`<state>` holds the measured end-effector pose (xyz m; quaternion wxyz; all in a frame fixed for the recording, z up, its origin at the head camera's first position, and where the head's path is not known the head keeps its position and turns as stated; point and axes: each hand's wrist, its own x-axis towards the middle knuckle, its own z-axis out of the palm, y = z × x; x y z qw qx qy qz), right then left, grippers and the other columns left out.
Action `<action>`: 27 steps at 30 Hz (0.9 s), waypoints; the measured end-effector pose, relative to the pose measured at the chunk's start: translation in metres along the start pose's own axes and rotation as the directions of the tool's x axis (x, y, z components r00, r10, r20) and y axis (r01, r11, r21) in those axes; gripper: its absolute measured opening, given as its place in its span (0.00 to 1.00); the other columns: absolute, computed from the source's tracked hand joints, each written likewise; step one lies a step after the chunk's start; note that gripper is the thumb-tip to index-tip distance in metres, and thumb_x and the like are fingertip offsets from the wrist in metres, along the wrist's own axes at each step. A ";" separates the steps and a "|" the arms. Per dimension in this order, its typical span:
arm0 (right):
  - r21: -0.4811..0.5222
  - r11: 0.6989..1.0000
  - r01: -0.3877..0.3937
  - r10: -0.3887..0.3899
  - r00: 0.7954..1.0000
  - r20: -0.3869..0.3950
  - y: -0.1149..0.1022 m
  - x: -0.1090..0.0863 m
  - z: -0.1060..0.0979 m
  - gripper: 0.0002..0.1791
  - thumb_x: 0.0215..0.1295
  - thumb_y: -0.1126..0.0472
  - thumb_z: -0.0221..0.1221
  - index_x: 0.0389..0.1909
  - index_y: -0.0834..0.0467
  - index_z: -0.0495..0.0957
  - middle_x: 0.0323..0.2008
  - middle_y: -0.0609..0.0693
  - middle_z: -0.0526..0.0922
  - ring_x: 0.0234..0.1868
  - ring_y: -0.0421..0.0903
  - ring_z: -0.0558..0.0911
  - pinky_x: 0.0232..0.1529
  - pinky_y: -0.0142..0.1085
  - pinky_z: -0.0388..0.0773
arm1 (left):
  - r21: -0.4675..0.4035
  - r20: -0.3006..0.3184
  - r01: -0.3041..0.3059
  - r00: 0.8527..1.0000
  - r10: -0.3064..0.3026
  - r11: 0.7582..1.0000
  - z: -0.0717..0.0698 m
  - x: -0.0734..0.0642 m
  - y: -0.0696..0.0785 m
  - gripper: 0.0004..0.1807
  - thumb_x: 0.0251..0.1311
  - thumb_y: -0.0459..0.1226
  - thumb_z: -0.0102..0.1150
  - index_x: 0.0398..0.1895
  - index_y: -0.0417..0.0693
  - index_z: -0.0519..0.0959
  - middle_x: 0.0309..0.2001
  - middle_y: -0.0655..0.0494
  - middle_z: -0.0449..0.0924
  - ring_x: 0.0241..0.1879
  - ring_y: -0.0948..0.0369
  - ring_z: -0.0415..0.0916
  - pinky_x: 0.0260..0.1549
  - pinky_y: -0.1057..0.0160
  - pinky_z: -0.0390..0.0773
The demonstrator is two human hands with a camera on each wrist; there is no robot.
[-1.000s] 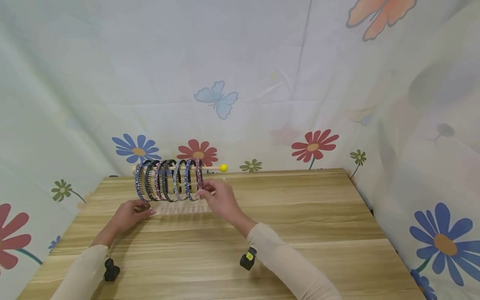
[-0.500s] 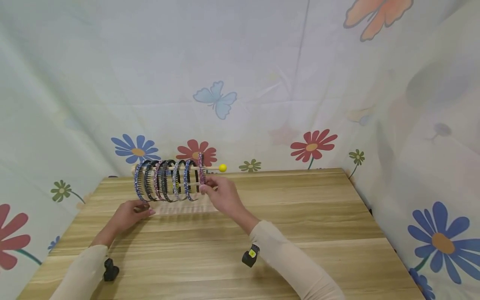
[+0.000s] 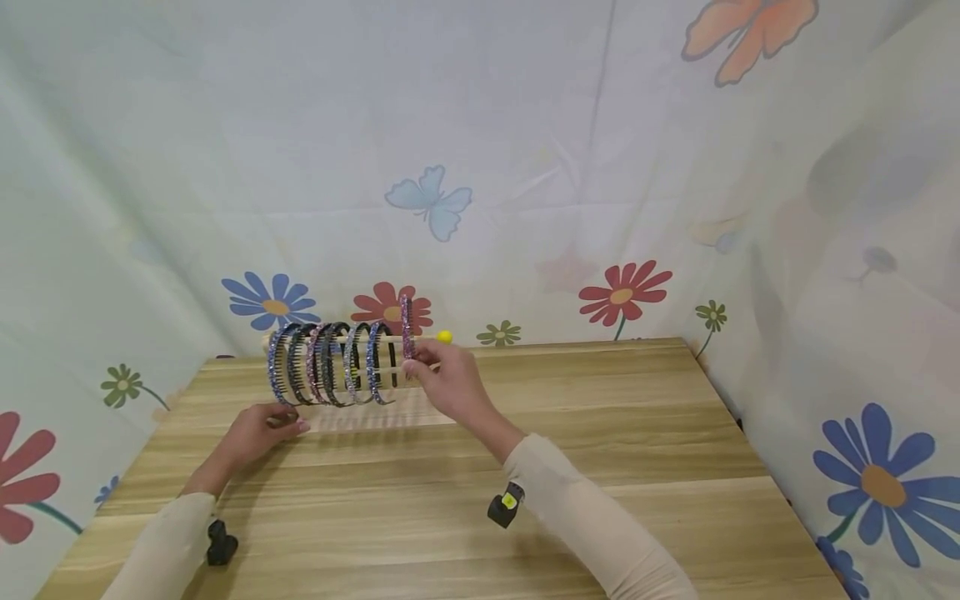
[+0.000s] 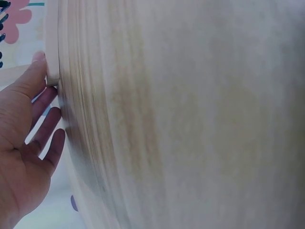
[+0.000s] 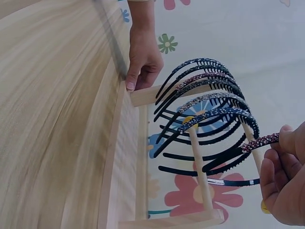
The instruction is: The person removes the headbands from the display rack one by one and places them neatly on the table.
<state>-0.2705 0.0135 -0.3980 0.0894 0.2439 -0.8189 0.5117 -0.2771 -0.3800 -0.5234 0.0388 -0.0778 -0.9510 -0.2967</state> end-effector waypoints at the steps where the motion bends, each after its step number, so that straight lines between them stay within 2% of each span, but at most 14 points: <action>1: 0.001 1.000 0.002 -0.002 1.000 -0.003 -0.001 0.000 -0.001 0.15 0.71 0.60 0.64 0.55 0.62 0.84 0.39 0.51 0.88 0.43 0.46 0.85 0.46 0.36 0.85 | 0.001 -0.002 0.002 1.000 -0.002 1.000 0.000 0.000 0.000 0.22 0.64 0.47 0.70 0.50 0.37 0.84 0.47 0.40 0.87 0.48 0.43 0.84 0.49 0.41 0.82; 18: 0.043 0.999 0.016 -0.014 0.999 -0.041 -0.012 0.000 -0.019 0.11 0.70 0.60 0.65 0.49 0.60 0.85 0.36 0.49 0.88 0.41 0.45 0.86 0.44 0.37 0.85 | -0.006 0.015 0.035 0.999 -0.035 0.999 0.001 0.001 -0.002 0.24 0.64 0.49 0.69 0.52 0.37 0.84 0.49 0.40 0.86 0.50 0.42 0.83 0.51 0.41 0.81; 27: 0.019 0.999 0.026 -0.025 0.997 -0.068 -0.014 -0.001 -0.028 0.10 0.71 0.59 0.64 0.48 0.59 0.85 0.36 0.49 0.88 0.42 0.46 0.86 0.44 0.38 0.86 | 0.004 0.015 0.019 1.000 -0.019 1.000 0.000 0.001 -0.001 0.23 0.65 0.48 0.69 0.51 0.37 0.84 0.48 0.40 0.86 0.49 0.43 0.84 0.50 0.42 0.82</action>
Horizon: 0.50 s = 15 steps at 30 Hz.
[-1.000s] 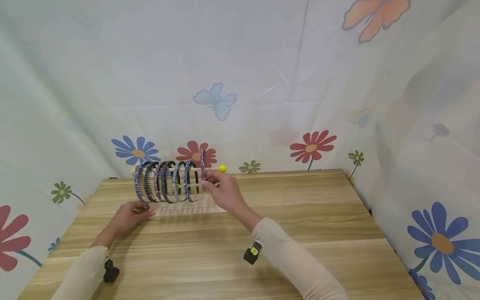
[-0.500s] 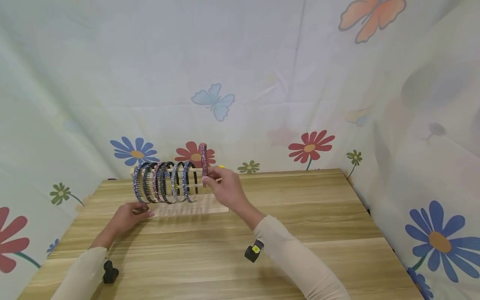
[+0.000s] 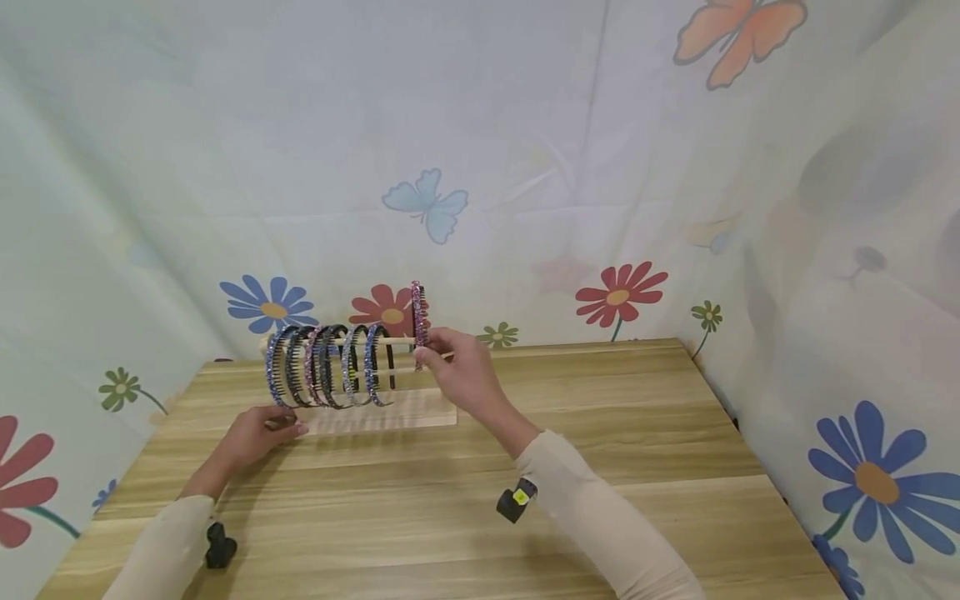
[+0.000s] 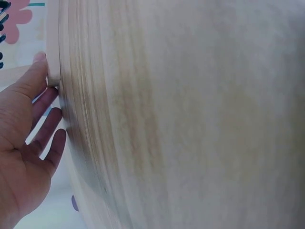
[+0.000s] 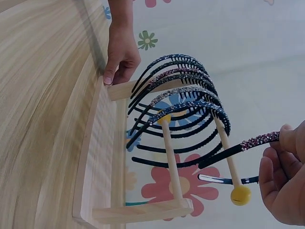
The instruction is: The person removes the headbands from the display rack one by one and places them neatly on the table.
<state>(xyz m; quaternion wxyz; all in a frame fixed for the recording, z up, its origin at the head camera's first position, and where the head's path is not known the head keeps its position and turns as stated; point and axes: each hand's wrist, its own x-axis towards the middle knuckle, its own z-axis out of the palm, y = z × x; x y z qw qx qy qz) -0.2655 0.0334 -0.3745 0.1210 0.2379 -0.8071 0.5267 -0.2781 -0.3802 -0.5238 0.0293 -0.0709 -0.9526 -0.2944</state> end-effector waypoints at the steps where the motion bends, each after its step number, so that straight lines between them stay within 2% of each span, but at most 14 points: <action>1: -0.002 1.000 0.003 -0.003 1.000 -0.004 0.000 0.000 -0.001 0.10 0.71 0.59 0.64 0.48 0.59 0.85 0.36 0.49 0.88 0.42 0.46 0.86 0.44 0.38 0.86 | 0.001 -0.001 -0.002 1.000 0.002 1.000 0.000 0.000 0.000 0.23 0.65 0.47 0.69 0.51 0.37 0.84 0.48 0.40 0.86 0.49 0.43 0.84 0.50 0.42 0.82; 15: -0.035 0.999 0.025 -0.026 0.999 -0.024 -0.004 0.003 -0.020 0.10 0.70 0.61 0.65 0.47 0.63 0.85 0.36 0.52 0.89 0.40 0.48 0.87 0.43 0.40 0.86 | -0.003 0.002 -0.008 1.000 0.008 1.000 0.000 -0.001 0.001 0.23 0.65 0.49 0.69 0.50 0.37 0.84 0.48 0.40 0.87 0.49 0.43 0.84 0.50 0.42 0.82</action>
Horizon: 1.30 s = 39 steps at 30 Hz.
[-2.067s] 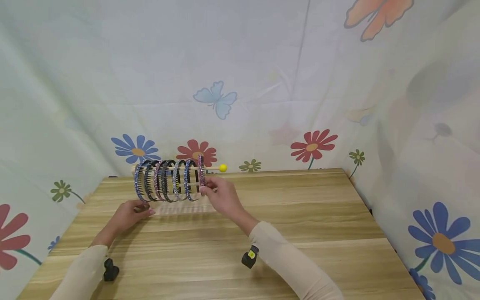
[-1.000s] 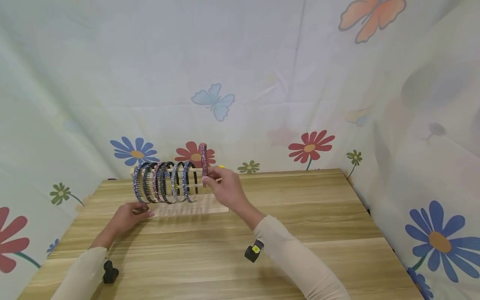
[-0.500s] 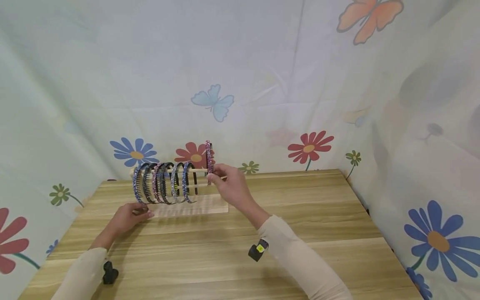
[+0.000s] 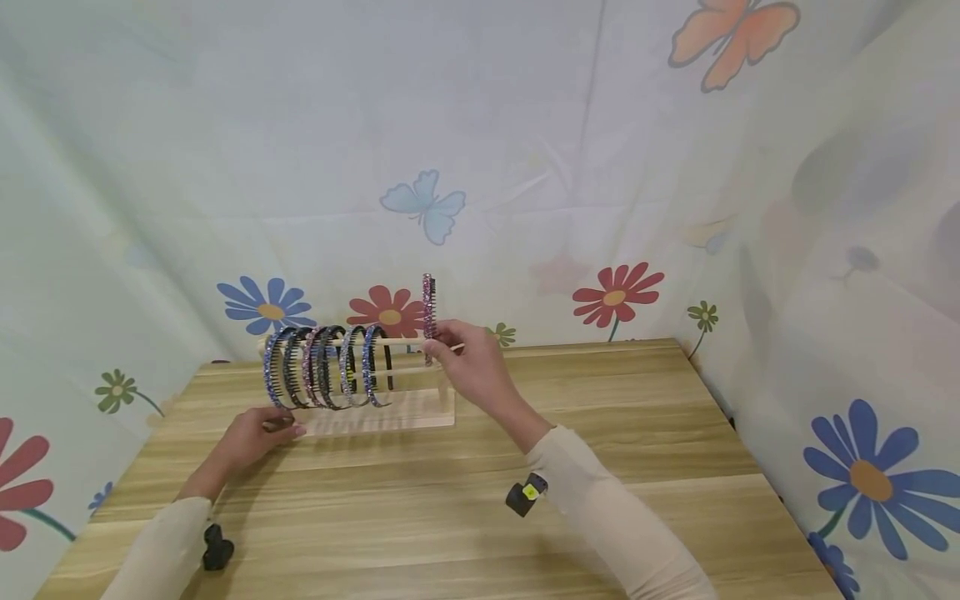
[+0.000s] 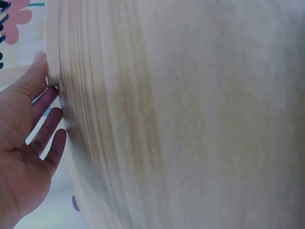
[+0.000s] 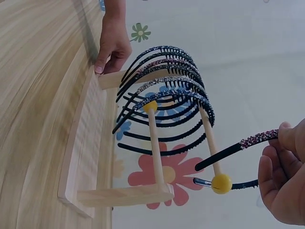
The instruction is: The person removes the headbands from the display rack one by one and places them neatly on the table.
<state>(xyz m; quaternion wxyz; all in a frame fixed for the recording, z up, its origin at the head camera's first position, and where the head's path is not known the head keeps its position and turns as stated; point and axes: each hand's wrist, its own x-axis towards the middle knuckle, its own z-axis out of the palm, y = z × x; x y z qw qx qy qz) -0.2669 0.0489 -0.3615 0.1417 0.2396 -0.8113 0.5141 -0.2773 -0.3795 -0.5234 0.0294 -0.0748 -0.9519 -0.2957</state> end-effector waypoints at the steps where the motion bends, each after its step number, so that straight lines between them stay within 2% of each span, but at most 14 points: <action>1: -0.007 1.000 0.002 -0.002 1.000 -0.001 0.000 0.000 -0.002 0.11 0.70 0.61 0.65 0.47 0.63 0.85 0.36 0.52 0.89 0.40 0.48 0.87 0.44 0.40 0.86 | -0.001 0.001 0.000 1.000 0.000 1.000 0.000 0.000 0.000 0.23 0.65 0.49 0.69 0.50 0.37 0.84 0.48 0.40 0.87 0.49 0.43 0.84 0.50 0.41 0.82; 18: -0.103 0.994 0.042 -0.047 0.998 -0.042 0.012 0.000 -0.038 0.12 0.69 0.59 0.66 0.47 0.62 0.86 0.34 0.53 0.89 0.36 0.48 0.87 0.42 0.43 0.86 | -0.019 -0.011 -0.012 1.000 0.012 1.000 0.002 -0.003 0.003 0.23 0.64 0.49 0.69 0.50 0.38 0.85 0.48 0.40 0.87 0.49 0.42 0.84 0.50 0.40 0.82; 25: -0.159 0.987 0.016 -0.026 0.998 -0.063 0.013 0.002 -0.059 0.11 0.69 0.58 0.67 0.45 0.61 0.86 0.34 0.53 0.89 0.35 0.48 0.87 0.34 0.39 0.83 | -0.014 -0.019 -0.012 1.000 0.012 1.000 0.000 -0.002 0.004 0.22 0.64 0.48 0.70 0.50 0.37 0.84 0.47 0.39 0.87 0.48 0.42 0.85 0.50 0.41 0.82; 31: -0.194 0.981 0.006 -0.021 0.997 -0.076 0.014 0.000 -0.076 0.11 0.68 0.59 0.68 0.45 0.63 0.86 0.36 0.55 0.89 0.34 0.48 0.87 0.32 0.37 0.81 | -0.011 -0.001 0.001 1.000 -0.001 1.000 0.000 -0.001 0.005 0.23 0.65 0.47 0.69 0.50 0.37 0.84 0.48 0.38 0.86 0.49 0.42 0.84 0.51 0.40 0.81; 39: -0.222 0.974 -0.051 0.031 0.995 -0.090 0.024 -0.004 -0.097 0.14 0.67 0.57 0.69 0.46 0.63 0.87 0.36 0.56 0.89 0.35 0.49 0.87 0.32 0.34 0.80 | 0.001 0.016 0.016 1.000 -0.016 1.000 -0.001 -0.002 0.006 0.22 0.65 0.48 0.69 0.50 0.37 0.84 0.48 0.39 0.86 0.50 0.41 0.84 0.51 0.40 0.81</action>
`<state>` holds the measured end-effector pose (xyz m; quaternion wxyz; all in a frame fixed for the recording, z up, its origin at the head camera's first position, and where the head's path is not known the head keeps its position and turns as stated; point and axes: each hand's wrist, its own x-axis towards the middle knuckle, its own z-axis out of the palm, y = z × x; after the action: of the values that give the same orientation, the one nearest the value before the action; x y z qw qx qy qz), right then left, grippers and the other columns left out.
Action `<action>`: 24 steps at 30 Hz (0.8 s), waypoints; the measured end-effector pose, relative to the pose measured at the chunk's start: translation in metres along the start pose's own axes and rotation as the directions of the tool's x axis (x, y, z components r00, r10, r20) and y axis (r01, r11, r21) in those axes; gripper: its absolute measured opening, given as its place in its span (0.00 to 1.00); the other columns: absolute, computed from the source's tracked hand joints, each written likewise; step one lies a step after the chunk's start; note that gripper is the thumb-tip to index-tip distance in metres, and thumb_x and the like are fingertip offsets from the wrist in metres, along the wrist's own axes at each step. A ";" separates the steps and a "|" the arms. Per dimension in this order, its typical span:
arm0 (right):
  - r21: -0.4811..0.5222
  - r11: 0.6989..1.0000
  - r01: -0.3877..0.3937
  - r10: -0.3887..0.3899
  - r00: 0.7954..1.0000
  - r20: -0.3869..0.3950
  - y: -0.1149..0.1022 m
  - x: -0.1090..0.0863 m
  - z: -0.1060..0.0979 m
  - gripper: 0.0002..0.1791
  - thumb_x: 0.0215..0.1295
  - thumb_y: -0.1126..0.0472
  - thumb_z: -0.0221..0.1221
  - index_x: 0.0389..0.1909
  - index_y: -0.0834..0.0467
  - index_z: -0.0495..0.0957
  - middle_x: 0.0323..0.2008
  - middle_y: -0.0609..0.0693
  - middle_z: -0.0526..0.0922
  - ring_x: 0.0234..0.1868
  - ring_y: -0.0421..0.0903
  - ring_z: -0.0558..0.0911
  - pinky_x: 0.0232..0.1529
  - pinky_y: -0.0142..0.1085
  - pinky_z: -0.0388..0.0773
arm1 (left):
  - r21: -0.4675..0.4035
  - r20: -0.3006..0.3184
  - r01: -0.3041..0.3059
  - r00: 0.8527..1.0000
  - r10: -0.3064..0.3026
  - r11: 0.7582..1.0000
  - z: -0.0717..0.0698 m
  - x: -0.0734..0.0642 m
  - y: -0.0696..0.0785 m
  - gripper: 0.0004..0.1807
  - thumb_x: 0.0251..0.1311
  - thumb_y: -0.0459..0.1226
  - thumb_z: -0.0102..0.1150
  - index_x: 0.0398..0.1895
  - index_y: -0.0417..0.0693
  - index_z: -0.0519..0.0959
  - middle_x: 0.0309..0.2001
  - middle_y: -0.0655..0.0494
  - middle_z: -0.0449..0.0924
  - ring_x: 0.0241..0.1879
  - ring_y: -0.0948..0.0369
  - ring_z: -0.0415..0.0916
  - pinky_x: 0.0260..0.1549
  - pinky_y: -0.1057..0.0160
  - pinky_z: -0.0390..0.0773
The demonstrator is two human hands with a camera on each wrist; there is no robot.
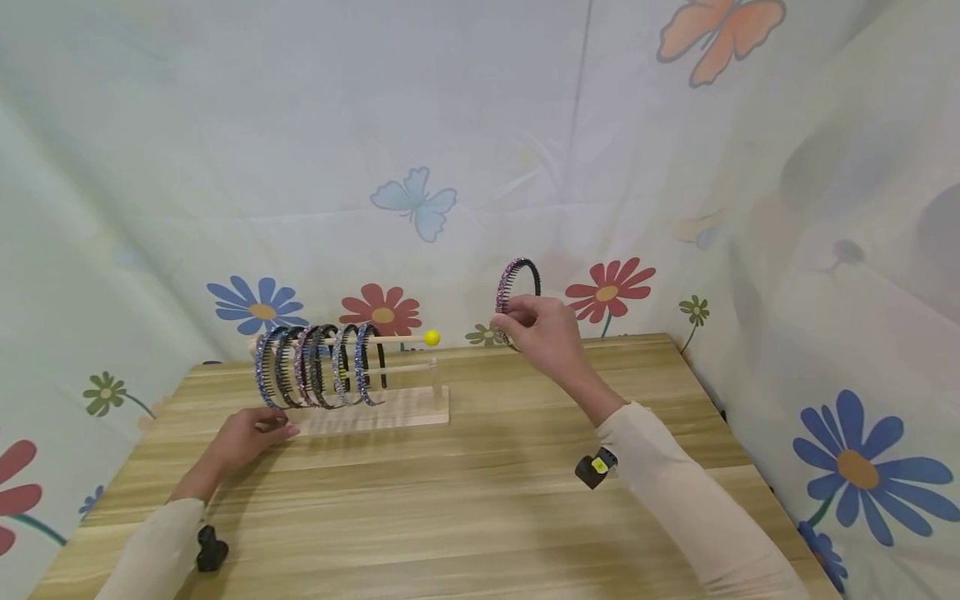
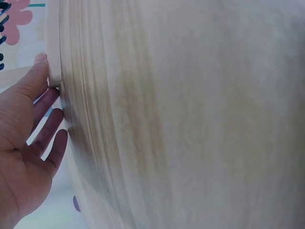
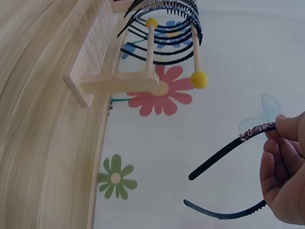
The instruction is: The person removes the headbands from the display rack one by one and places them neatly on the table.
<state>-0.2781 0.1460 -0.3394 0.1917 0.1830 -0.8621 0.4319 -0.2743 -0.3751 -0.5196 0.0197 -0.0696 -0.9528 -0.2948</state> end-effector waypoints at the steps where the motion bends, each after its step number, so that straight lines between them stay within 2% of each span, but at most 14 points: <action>1: -0.009 1.000 -0.002 0.002 1.000 -0.003 0.003 0.000 -0.002 0.14 0.67 0.57 0.69 0.46 0.63 0.87 0.36 0.56 0.90 0.35 0.49 0.87 0.32 0.34 0.80 | -0.002 0.000 0.000 1.000 0.000 1.000 0.000 0.000 0.000 0.22 0.65 0.48 0.69 0.50 0.37 0.84 0.48 0.39 0.86 0.50 0.41 0.84 0.51 0.40 0.81; 8: -0.049 0.998 -0.048 0.047 0.999 -0.015 0.024 -0.001 -0.016 0.16 0.65 0.54 0.70 0.45 0.62 0.88 0.36 0.56 0.90 0.36 0.51 0.88 0.33 0.35 0.81 | 0.004 -0.008 -0.011 1.000 0.011 1.000 0.001 0.002 -0.003 0.22 0.65 0.48 0.69 0.49 0.38 0.84 0.47 0.40 0.87 0.49 0.42 0.84 0.49 0.41 0.82; 16: -0.119 0.989 -0.087 0.083 0.996 -0.041 0.048 -0.007 -0.032 0.18 0.65 0.52 0.71 0.45 0.63 0.88 0.37 0.58 0.90 0.38 0.53 0.89 0.38 0.46 0.85 | 0.002 -0.001 -0.008 1.000 0.008 1.000 0.000 0.002 -0.004 0.23 0.64 0.49 0.69 0.49 0.38 0.84 0.48 0.39 0.86 0.49 0.42 0.84 0.50 0.40 0.82; 24: -0.151 0.974 -0.170 0.162 0.985 -0.067 0.080 -0.016 -0.045 0.17 0.64 0.52 0.71 0.40 0.64 0.88 0.34 0.58 0.89 0.36 0.54 0.88 0.37 0.39 0.81 | -0.002 0.004 -0.005 1.000 0.005 1.000 0.001 0.002 -0.003 0.24 0.64 0.49 0.69 0.50 0.37 0.84 0.49 0.38 0.86 0.50 0.41 0.83 0.50 0.40 0.82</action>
<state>-0.2951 0.2300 -0.3762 0.1921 0.0828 -0.8999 0.3827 -0.2766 -0.3771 -0.5217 0.0183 -0.0726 -0.9524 -0.2954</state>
